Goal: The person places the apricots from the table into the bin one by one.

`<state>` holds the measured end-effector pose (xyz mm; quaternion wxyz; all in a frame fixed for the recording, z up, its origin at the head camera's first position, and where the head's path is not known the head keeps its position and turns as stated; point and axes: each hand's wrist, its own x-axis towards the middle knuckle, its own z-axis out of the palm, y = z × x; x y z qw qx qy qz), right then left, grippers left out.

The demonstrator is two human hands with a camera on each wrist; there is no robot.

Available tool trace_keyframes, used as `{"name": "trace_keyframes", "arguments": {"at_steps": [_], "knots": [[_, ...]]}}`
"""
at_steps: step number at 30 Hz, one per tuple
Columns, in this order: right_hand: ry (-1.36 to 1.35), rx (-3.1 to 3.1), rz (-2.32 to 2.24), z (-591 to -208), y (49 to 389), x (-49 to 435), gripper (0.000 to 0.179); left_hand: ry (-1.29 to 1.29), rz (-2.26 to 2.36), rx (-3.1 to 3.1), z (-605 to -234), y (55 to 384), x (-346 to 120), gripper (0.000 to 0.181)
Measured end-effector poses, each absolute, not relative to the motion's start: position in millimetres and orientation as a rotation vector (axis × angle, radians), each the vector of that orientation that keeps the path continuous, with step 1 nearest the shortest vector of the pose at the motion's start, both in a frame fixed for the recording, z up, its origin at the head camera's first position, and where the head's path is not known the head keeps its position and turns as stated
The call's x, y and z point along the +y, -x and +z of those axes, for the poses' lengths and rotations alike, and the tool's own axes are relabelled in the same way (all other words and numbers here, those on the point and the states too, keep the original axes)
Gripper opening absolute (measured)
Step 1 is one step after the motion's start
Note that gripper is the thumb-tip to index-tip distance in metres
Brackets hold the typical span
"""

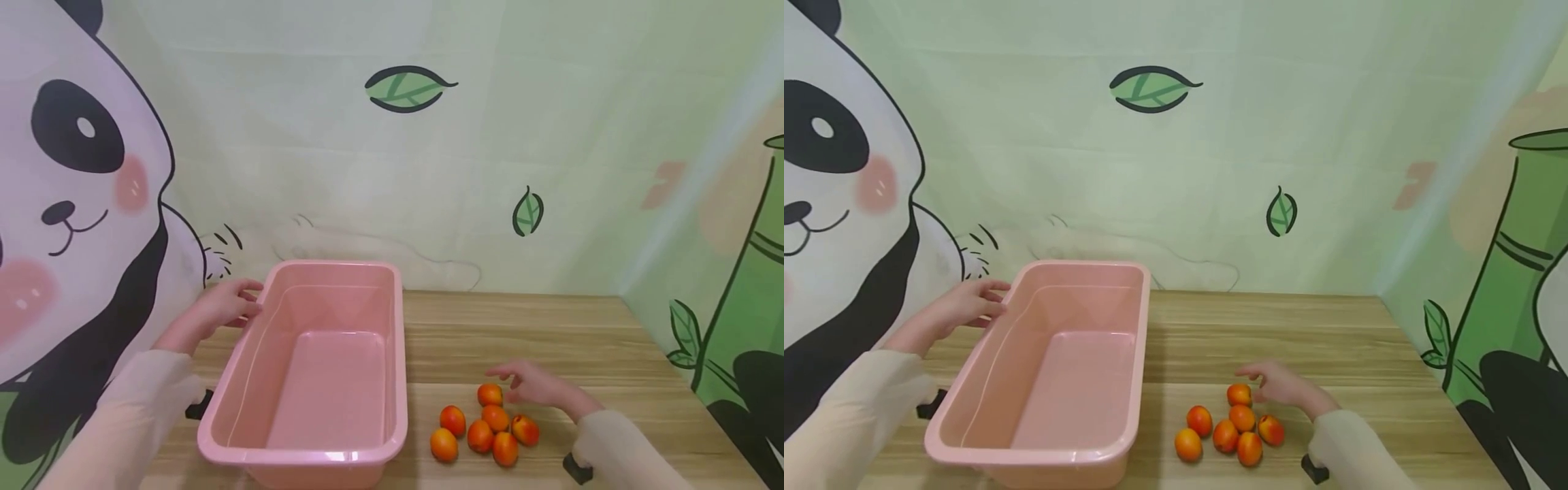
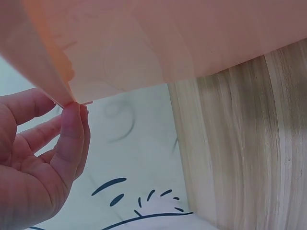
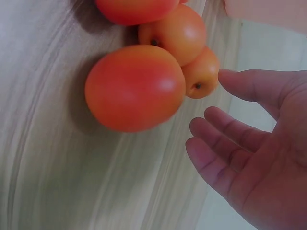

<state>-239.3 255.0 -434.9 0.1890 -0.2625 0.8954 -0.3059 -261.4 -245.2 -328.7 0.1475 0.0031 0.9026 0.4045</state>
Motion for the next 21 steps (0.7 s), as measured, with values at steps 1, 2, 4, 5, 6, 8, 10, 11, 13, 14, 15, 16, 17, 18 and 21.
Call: {"name": "trace_keyframes", "arguments": {"at_steps": [1, 2, 4, 5, 6, 8, 10, 11, 13, 14, 15, 16, 17, 18, 21], "knots": [[0.754, 2.516, -0.856, -436, 241, 255, 0.046, -0.006, 1.162, 2.596, -329, 262, -245, 0.054], [0.765, 2.511, -0.854, -438, 242, 254, 0.046, -0.006, 1.161, 2.596, -328, 262, -245, 0.054], [0.777, 2.504, -0.845, -441, 244, 254, 0.046, -0.006, 1.158, 2.596, -328, 261, -245, 0.054], [0.777, 2.5, -0.841, -442, 245, 253, 0.046, -0.003, 1.156, 2.597, -328, 261, -245, 0.053], [0.767, 2.491, -0.843, -443, 246, 253, 0.046, -0.002, 1.155, 2.598, -328, 261, -245, 0.053], [0.735, 2.477, -0.841, -445, 248, 251, 0.046, -0.003, 1.156, 2.6, -328, 261, -246, 0.053], [0.705, 2.462, -0.84, -446, 249, 249, 0.046, -0.005, 1.158, 2.601, -328, 261, -245, 0.053], [0.698, 2.456, -0.84, -446, 249, 249, 0.047, -0.003, 1.158, 2.601, -328, 262, -245, 0.053], [0.667, 2.44, -0.847, -446, 249, 247, 0.048, -0.001, 1.157, 2.601, -328, 262, -245, 0.053], [0.664, 2.434, -0.849, -446, 249, 246, 0.049, 0.001, 1.159, 2.599, -328, 262, -244, 0.053], [0.655, 2.421, -0.856, -445, 248, 245, 0.05, 0.003, 1.161, 2.597, -328, 262, -244, 0.053], [0.655, 2.413, -0.857, -445, 248, 244, 0.05, 0.008, 1.159, 2.595, -328, 262, -244, 0.052], [0.65, 2.409, -0.853, -445, 248, 243, 0.051, 0.012, 1.159, 2.593, -328, 263, -244, 0.052], [0.631, 2.397, -0.858, -446, 248, 243, 0.051, 0.014, 1.159, 2.592, -328, 263, -244, 0.052], [0.641, 2.397, -0.842, -447, 248, 241, 0.05, 0.019, 1.158, 2.591, -327, 263, -244, 0.052]]}}
